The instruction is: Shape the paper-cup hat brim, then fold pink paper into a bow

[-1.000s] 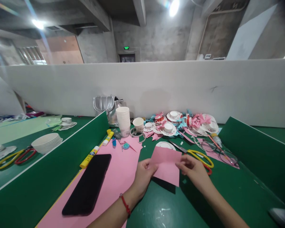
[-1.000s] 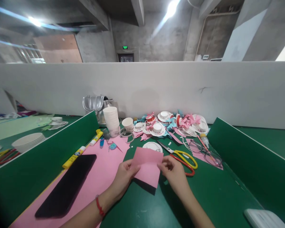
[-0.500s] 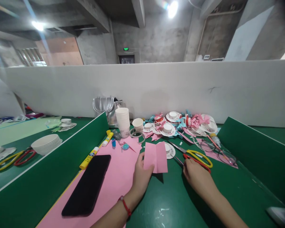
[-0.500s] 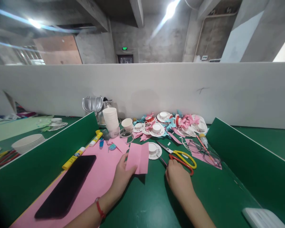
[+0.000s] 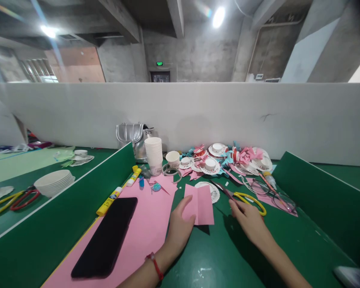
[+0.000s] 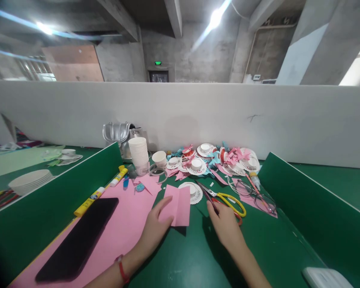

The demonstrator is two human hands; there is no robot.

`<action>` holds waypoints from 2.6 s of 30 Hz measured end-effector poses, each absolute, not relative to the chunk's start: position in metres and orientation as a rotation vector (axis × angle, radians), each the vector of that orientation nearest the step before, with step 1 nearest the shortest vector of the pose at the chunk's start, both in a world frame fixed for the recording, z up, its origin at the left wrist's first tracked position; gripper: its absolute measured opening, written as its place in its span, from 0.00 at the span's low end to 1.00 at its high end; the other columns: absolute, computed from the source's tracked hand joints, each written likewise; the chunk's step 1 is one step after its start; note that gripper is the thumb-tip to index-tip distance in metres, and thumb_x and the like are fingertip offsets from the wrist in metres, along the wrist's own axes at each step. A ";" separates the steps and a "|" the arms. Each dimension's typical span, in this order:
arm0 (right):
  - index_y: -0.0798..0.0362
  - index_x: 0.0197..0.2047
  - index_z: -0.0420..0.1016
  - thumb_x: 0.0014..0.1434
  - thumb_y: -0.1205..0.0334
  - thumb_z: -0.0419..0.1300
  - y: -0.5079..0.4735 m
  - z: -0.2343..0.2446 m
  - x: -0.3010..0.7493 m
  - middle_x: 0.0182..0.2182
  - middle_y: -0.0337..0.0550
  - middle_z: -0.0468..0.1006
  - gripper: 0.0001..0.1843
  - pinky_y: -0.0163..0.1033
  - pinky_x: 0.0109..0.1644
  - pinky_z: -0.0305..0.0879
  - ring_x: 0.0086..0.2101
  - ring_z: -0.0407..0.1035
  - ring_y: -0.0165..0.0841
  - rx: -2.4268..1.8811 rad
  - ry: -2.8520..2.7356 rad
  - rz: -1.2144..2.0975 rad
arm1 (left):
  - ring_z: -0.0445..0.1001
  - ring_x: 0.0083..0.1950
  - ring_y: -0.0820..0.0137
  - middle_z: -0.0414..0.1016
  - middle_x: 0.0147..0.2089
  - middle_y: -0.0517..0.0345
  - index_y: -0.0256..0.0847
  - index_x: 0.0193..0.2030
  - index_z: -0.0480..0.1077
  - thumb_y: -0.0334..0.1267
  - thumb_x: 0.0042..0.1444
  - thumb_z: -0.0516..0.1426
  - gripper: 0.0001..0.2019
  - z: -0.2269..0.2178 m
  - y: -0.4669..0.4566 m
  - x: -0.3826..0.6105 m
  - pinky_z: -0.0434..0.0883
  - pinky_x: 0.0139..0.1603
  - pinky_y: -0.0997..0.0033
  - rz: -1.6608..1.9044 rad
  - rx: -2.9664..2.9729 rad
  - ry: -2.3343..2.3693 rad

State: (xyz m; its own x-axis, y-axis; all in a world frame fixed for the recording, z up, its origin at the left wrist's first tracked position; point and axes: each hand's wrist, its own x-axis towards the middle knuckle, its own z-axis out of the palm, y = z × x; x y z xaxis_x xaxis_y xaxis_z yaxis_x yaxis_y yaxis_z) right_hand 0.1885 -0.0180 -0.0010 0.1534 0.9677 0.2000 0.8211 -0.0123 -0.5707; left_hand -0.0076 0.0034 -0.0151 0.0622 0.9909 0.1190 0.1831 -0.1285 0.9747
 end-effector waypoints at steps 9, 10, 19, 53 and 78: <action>0.54 0.34 0.66 0.56 0.61 0.40 -0.016 0.008 0.210 0.25 0.47 0.74 0.15 0.35 0.25 0.56 0.25 0.68 0.36 -2.041 -1.703 0.165 | 0.65 0.52 0.61 0.70 0.49 0.51 0.37 0.44 0.70 0.25 0.38 0.54 0.22 -0.017 0.004 -0.009 0.57 0.56 0.58 1.151 1.498 1.304; 0.54 0.36 0.66 0.55 0.61 0.41 -0.017 0.009 0.219 0.27 0.49 0.75 0.14 0.36 0.25 0.56 0.25 0.68 0.38 -2.176 -1.679 0.079 | 0.64 0.53 0.60 0.69 0.50 0.50 0.37 0.44 0.69 0.25 0.38 0.54 0.22 -0.017 0.003 -0.008 0.57 0.56 0.58 1.147 1.513 1.304; 0.62 0.50 0.64 0.50 0.67 0.50 -0.013 0.000 0.230 0.43 0.63 0.67 0.22 0.47 0.42 0.61 0.40 0.66 0.46 -2.046 -1.772 -0.268 | 0.54 0.60 0.59 0.63 0.55 0.53 0.42 0.51 0.64 0.23 0.35 0.56 0.31 -0.010 -0.006 -0.005 0.50 0.60 0.58 1.097 1.587 1.165; 0.56 0.28 0.78 0.40 0.59 0.63 -0.035 0.008 0.141 0.30 0.44 0.79 0.11 0.36 0.37 0.67 0.32 0.71 0.38 -1.230 -1.175 0.982 | 0.71 0.27 0.71 0.76 0.26 0.54 0.32 0.24 0.74 0.39 0.41 0.62 0.10 -0.003 -0.003 -0.010 0.65 0.30 0.75 1.061 1.154 0.895; 0.55 0.14 0.64 0.38 0.57 0.63 -0.037 0.008 0.138 0.14 0.34 0.65 0.14 0.31 0.22 0.57 0.18 0.59 0.27 -1.334 -1.021 0.760 | 0.67 0.25 0.74 0.72 0.23 0.59 0.33 0.22 0.70 0.38 0.41 0.60 0.09 0.000 -0.006 -0.006 0.64 0.28 0.77 1.168 1.236 1.023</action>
